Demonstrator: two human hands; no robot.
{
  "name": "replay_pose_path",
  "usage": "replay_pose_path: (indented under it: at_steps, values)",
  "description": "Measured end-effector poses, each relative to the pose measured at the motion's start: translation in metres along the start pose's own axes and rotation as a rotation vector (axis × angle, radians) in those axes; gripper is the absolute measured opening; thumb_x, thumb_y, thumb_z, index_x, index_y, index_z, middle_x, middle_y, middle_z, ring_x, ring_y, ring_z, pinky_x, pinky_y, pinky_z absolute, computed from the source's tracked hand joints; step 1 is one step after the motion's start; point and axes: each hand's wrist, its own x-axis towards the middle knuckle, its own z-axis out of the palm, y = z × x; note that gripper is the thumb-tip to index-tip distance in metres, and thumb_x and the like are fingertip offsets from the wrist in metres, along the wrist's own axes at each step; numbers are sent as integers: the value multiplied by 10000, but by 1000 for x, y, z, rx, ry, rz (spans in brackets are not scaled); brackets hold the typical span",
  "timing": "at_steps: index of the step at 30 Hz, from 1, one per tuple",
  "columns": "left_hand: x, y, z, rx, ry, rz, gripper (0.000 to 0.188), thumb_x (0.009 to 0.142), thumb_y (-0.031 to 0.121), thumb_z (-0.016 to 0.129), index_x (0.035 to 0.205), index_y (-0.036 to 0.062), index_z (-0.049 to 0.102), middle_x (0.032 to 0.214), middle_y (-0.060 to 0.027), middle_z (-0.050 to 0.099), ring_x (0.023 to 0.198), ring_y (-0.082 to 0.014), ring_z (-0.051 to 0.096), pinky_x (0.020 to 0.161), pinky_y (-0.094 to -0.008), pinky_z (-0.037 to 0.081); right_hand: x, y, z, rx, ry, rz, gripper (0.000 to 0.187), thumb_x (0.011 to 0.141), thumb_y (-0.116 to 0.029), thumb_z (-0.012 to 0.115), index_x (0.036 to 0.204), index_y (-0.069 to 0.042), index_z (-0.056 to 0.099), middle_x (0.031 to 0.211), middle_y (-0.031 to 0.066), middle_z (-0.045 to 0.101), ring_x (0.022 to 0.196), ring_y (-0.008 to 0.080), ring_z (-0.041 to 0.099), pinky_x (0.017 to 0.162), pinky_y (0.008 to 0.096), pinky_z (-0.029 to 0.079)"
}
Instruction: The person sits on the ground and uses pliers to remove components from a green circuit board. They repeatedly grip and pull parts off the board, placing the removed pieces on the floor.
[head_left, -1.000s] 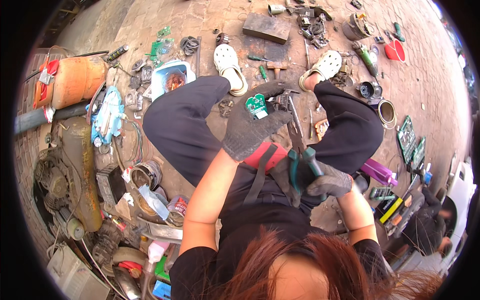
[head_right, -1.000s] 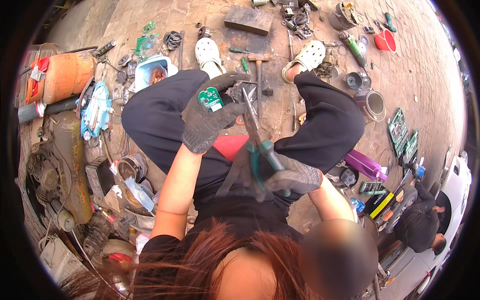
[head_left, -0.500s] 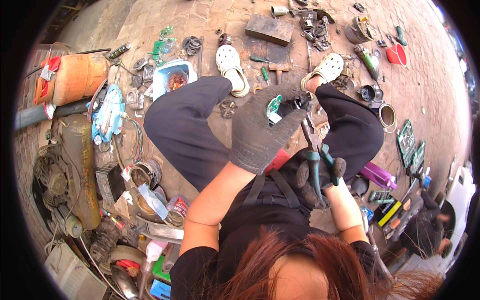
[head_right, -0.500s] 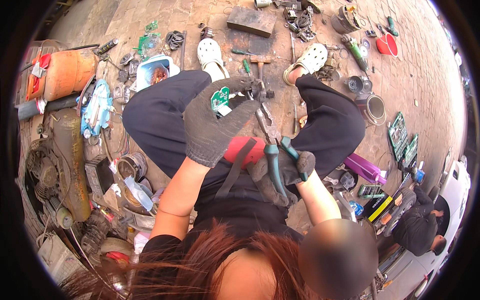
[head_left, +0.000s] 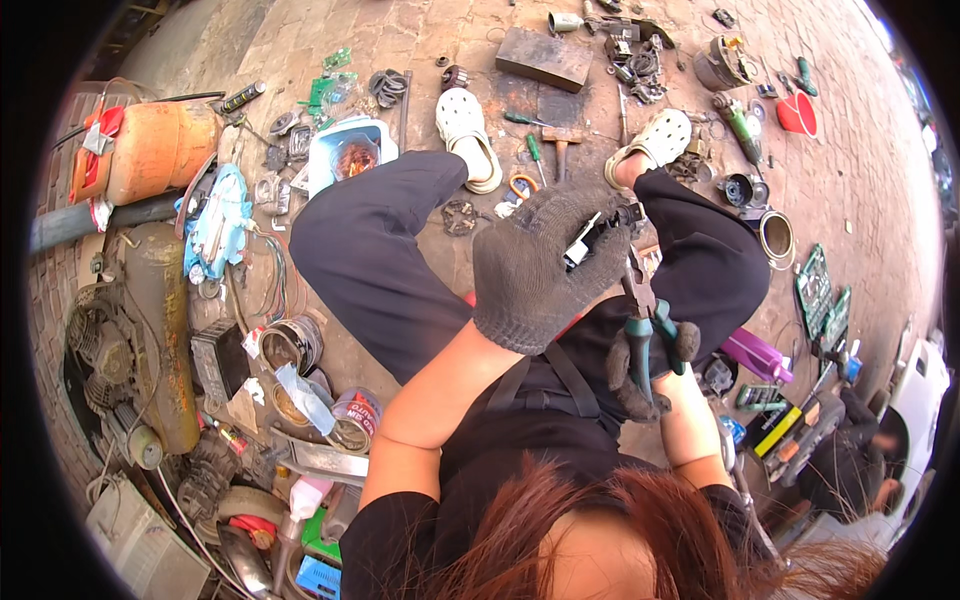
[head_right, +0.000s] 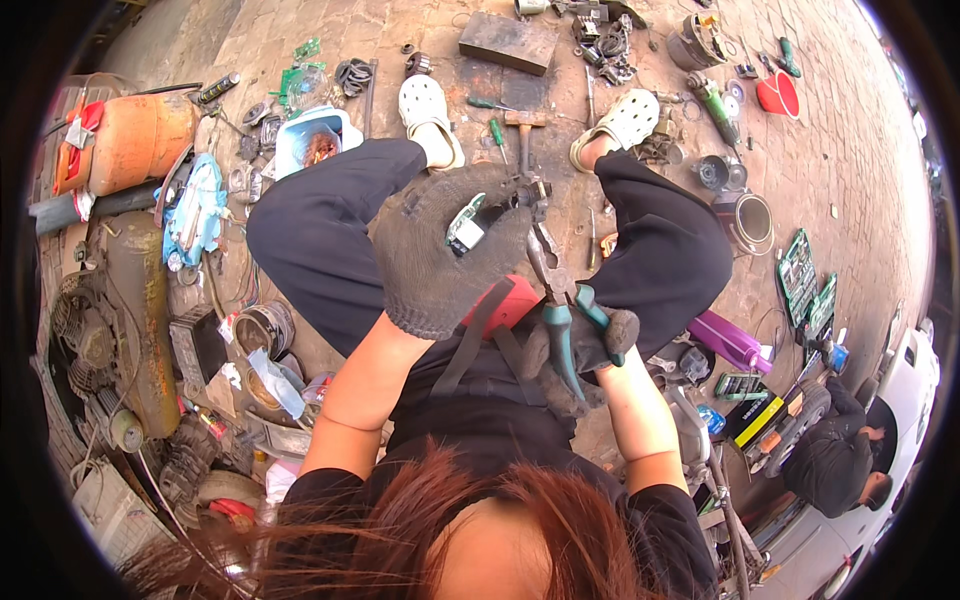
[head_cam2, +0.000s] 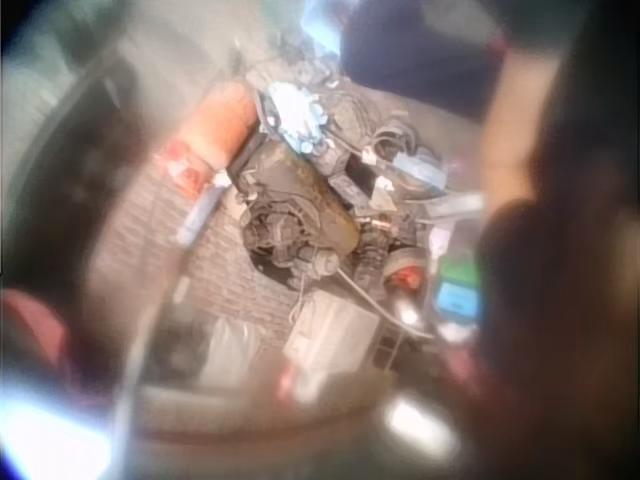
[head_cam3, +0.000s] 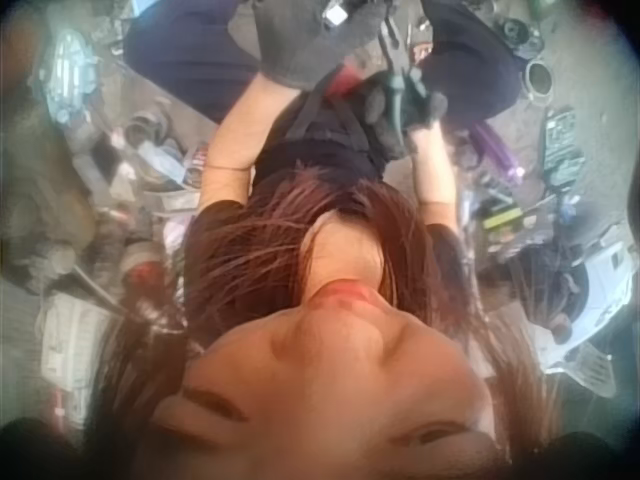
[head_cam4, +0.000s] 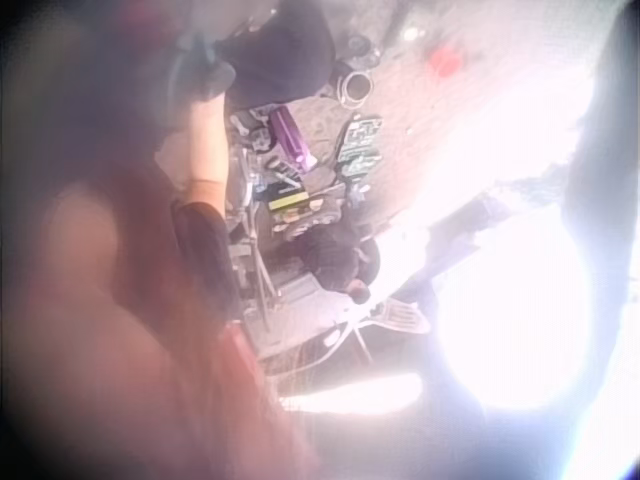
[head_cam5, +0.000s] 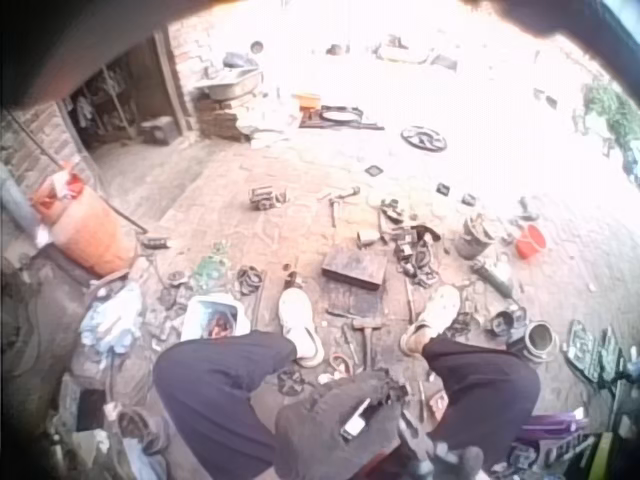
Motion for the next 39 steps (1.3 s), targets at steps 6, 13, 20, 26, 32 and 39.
replay_pose_path:
  at_steps: [6,13,20,26,32,39]
  values:
    - [6,-33,-9,-693,-59,-35,267,711,16,730,974,23,683,1086,-130,645,919,-163,638,796,-304,508,-4,-7,-21,144,-85,66,703,639,-157,660,1264,55,420,1130,307,516,968,387,534,860,450,461]
    - [10,-61,-28,-808,-573,-508,372,900,194,612,1192,-32,565,1086,-95,625,1002,-144,577,845,-292,476,-26,12,-44,230,506,-254,761,691,-190,675,1333,50,346,1187,347,486,981,430,566,788,453,520]
    - [0,-39,-24,-911,-366,-590,459,864,182,657,1232,-59,525,829,-60,616,642,-85,543,522,-221,429,14,4,19,28,141,53,783,675,-165,694,1330,76,341,1194,320,500,1041,405,566,789,452,534]
    - [8,-27,-33,-631,-114,-657,304,858,132,648,1115,-32,628,855,-42,674,726,-49,590,629,-196,473,47,4,72,-224,88,260,802,661,-143,711,1328,99,337,1200,297,512,1093,384,565,791,450,547]
    - [1,-30,-35,-559,-63,-480,290,844,148,655,1070,-33,647,862,-59,690,722,-69,597,657,-234,489,34,-7,83,-1214,334,235,559,727,-140,721,1219,18,508,1041,119,616,942,193,582,866,312,454]
    - [20,-35,-66,-406,-490,-370,278,823,162,678,1047,-2,660,831,-67,684,706,-74,600,636,-243,486,36,-52,115,-1621,241,549,466,774,-197,700,1164,-12,525,919,120,602,833,214,569,807,333,463]
